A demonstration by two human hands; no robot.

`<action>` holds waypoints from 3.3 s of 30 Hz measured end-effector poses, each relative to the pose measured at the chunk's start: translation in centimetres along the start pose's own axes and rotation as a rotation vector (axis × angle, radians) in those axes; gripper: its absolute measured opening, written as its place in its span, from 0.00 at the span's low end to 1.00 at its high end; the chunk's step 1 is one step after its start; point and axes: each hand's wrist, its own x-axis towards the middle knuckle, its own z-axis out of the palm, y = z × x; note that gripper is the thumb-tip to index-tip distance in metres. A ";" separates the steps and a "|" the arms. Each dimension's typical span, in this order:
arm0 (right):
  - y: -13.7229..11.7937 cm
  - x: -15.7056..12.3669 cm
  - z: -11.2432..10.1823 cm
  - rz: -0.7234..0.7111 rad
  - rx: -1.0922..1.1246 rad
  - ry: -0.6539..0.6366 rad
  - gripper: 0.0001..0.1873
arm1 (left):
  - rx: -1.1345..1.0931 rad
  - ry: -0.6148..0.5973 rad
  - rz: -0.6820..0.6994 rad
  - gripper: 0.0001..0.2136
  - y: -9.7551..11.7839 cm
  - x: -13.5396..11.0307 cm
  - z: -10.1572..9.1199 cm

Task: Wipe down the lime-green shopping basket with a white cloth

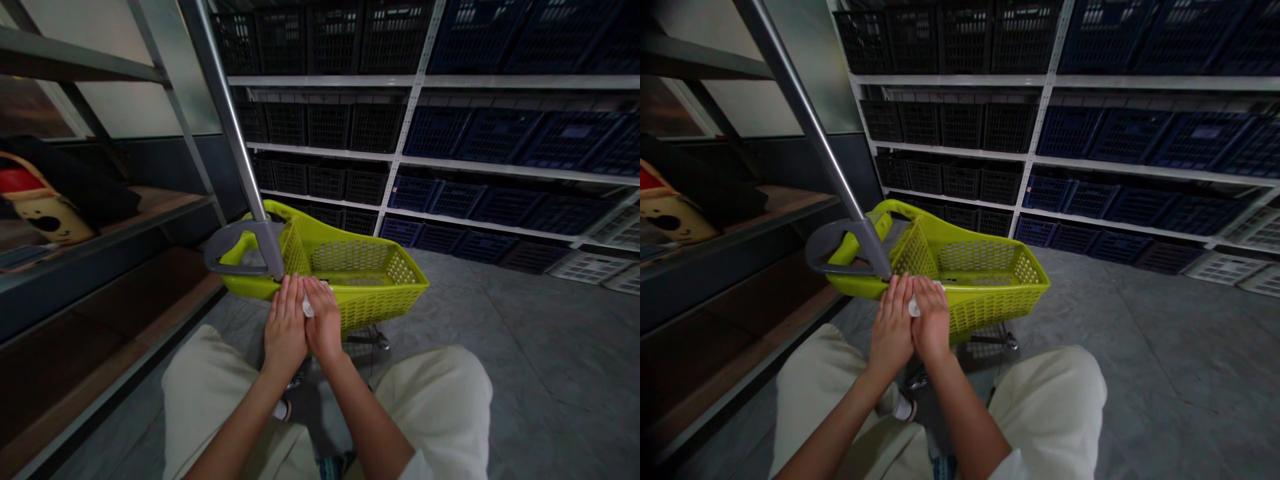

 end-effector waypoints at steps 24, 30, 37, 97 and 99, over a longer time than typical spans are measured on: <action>6.8 -2.8 -2.6 0.096 -0.093 0.067 0.45 | 0.008 -0.052 0.006 0.38 -1.4 0.6 -0.4; 5.6 -2.5 -2.4 0.103 -0.106 0.088 0.43 | -0.003 -0.054 -0.017 0.38 -1.7 0.6 -0.5; 4.3 -2.9 -1.9 0.062 -0.135 0.049 0.44 | 0.002 -0.052 -0.053 0.36 -2.7 0.5 -1.2; 4.3 -2.5 -1.6 0.130 -0.108 0.089 0.41 | 0.002 -0.055 -0.059 0.38 -2.2 0.0 -1.4; 1.8 -1.3 -0.1 0.075 -0.048 0.027 0.42 | 0.011 -0.046 -0.060 0.37 -2.3 -0.2 -1.2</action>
